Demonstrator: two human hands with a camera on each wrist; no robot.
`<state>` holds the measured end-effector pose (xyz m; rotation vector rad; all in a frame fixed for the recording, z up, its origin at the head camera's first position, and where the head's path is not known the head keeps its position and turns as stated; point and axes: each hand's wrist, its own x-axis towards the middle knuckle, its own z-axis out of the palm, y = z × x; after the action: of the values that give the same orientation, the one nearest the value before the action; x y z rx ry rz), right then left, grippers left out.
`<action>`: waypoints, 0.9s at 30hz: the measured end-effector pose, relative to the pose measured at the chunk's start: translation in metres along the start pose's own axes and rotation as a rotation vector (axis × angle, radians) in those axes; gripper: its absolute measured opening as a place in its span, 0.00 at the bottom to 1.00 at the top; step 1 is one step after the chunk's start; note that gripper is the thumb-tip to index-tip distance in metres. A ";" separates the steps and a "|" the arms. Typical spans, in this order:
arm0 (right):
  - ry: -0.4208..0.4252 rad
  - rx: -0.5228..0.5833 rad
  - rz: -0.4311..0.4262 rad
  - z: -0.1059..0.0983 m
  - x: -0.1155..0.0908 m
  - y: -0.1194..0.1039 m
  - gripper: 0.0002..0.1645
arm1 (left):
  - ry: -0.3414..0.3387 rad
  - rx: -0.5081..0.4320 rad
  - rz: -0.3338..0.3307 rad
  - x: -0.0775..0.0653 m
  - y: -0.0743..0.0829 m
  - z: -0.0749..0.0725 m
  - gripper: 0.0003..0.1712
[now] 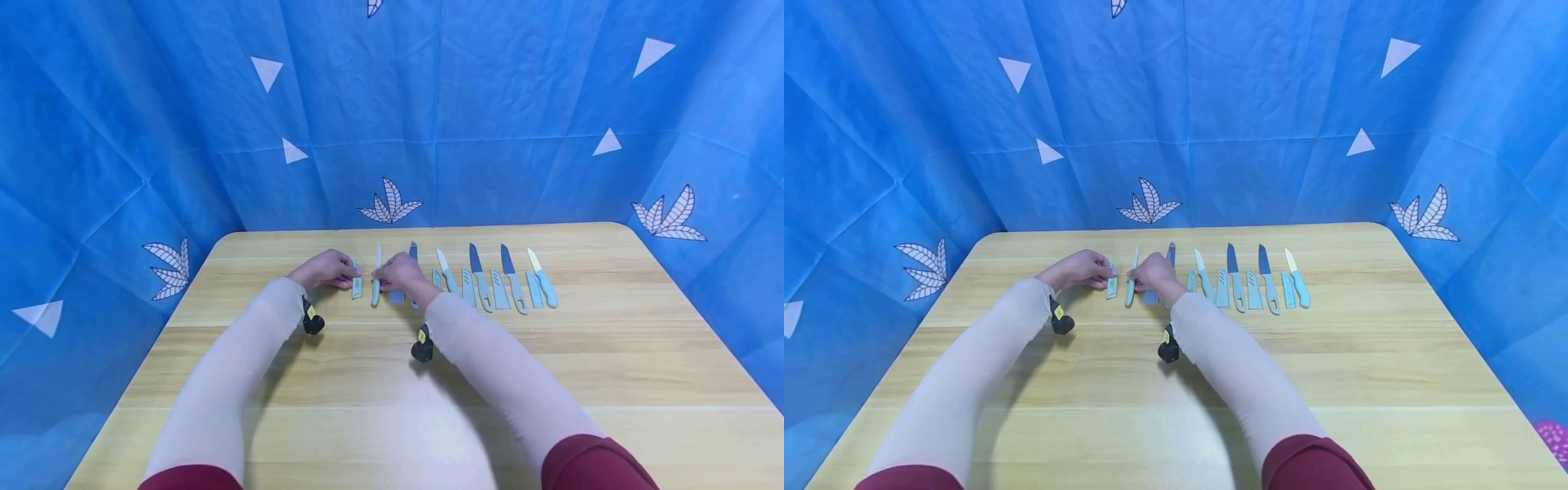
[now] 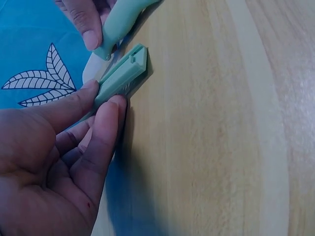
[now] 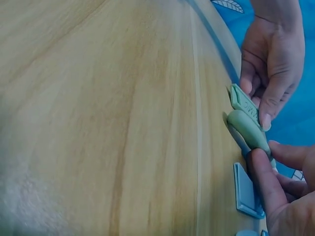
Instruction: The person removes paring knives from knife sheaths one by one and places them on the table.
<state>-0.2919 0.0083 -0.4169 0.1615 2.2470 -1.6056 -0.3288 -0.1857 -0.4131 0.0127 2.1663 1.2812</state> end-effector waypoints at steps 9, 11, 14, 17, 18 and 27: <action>0.064 -0.227 0.033 -0.002 0.004 0.000 0.14 | 0.048 0.113 0.004 -0.002 0.000 0.004 0.09; 0.077 -0.267 0.024 -0.002 0.004 0.000 0.14 | 0.062 0.131 0.009 -0.001 0.000 0.005 0.09; 0.100 -0.315 0.008 -0.003 0.002 0.000 0.14 | 0.077 0.148 0.023 0.000 -0.001 0.007 0.09; 0.112 -0.347 -0.002 -0.003 0.000 0.000 0.13 | 0.092 0.168 0.034 0.000 -0.002 0.009 0.09; 0.112 -0.349 -0.003 -0.004 -0.001 -0.001 0.13 | 0.097 0.177 0.038 0.000 -0.003 0.009 0.10; 0.068 -0.297 0.001 -0.013 -0.005 -0.003 0.13 | 0.114 0.204 0.038 -0.007 0.000 0.008 0.12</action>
<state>-0.2913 0.0199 -0.4087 0.1396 2.5044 -1.2624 -0.3189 -0.1819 -0.4119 0.0653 2.3970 1.1003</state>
